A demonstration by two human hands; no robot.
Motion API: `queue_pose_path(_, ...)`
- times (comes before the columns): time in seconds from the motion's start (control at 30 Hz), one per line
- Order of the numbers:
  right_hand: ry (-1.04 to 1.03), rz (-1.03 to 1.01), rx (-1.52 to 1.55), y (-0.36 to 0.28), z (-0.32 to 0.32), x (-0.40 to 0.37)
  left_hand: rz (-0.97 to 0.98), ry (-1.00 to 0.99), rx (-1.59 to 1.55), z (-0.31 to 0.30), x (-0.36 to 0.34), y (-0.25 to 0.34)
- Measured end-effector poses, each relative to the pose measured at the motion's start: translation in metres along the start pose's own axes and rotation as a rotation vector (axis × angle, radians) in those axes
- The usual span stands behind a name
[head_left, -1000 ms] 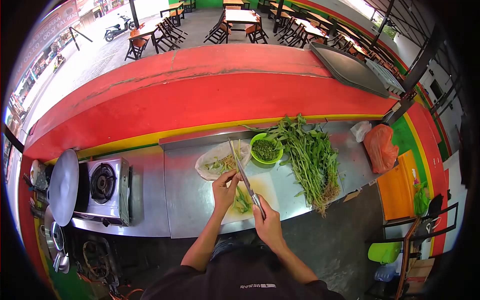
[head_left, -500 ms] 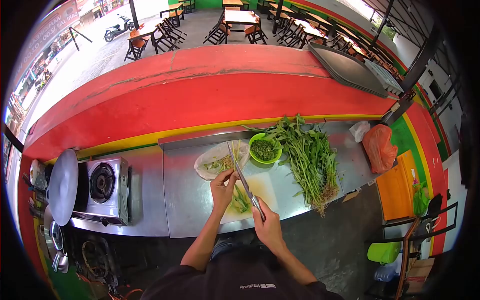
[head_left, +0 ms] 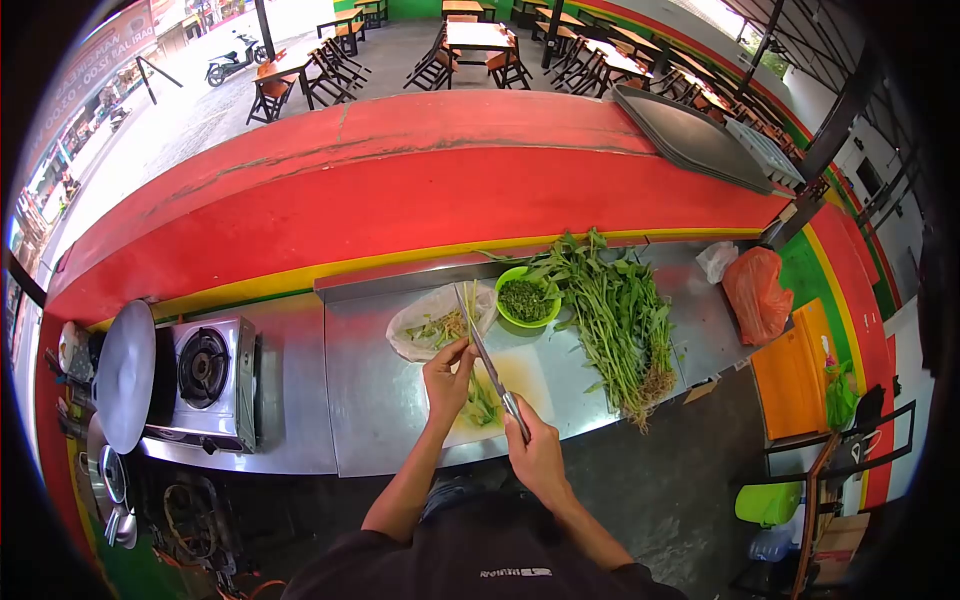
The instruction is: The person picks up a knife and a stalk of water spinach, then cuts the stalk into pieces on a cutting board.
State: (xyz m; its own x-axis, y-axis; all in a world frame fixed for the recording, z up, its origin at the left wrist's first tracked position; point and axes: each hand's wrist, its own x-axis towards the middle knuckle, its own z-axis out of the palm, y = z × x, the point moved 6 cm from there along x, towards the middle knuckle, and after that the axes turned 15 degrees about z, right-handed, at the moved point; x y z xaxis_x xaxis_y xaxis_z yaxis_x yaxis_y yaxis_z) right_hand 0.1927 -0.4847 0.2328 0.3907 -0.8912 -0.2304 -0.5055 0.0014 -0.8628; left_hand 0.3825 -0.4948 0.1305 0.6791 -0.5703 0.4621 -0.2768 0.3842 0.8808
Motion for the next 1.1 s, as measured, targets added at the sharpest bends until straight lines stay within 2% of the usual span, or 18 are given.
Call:
queue_pose_path(0.17, -0.018, 0.040, -0.006, 0.000, 0.001, 0.000, -0.008, 0.021, -0.024, 0.000, -0.001, -0.006)
queue_pose_path(0.23, 0.032, -0.026, 0.035, 0.003, 0.002, 0.001, -0.022, 0.016, -0.058, 0.000, 0.000, -0.006)
queue_pose_path(0.57, 0.017, -0.030, 0.064, -0.005, 0.001, 0.002, -0.047, -0.024, -0.018, -0.003, 0.000, -0.012)
queue_pose_path(0.63, 0.027, -0.063, 0.073, -0.004, 0.002, 0.003, -0.004, 0.006, -0.025, -0.004, 0.001, -0.012)
queue_pose_path(0.87, 0.009, -0.024, 0.020, -0.002, 0.004, 0.003, 0.004, 0.033, 0.052, -0.009, 0.006, 0.001)
queue_pose_path(1.1, 0.000, -0.005, 0.031, 0.000, 0.005, 0.004, -0.006, 0.008, -0.032, -0.006, 0.007, -0.008)
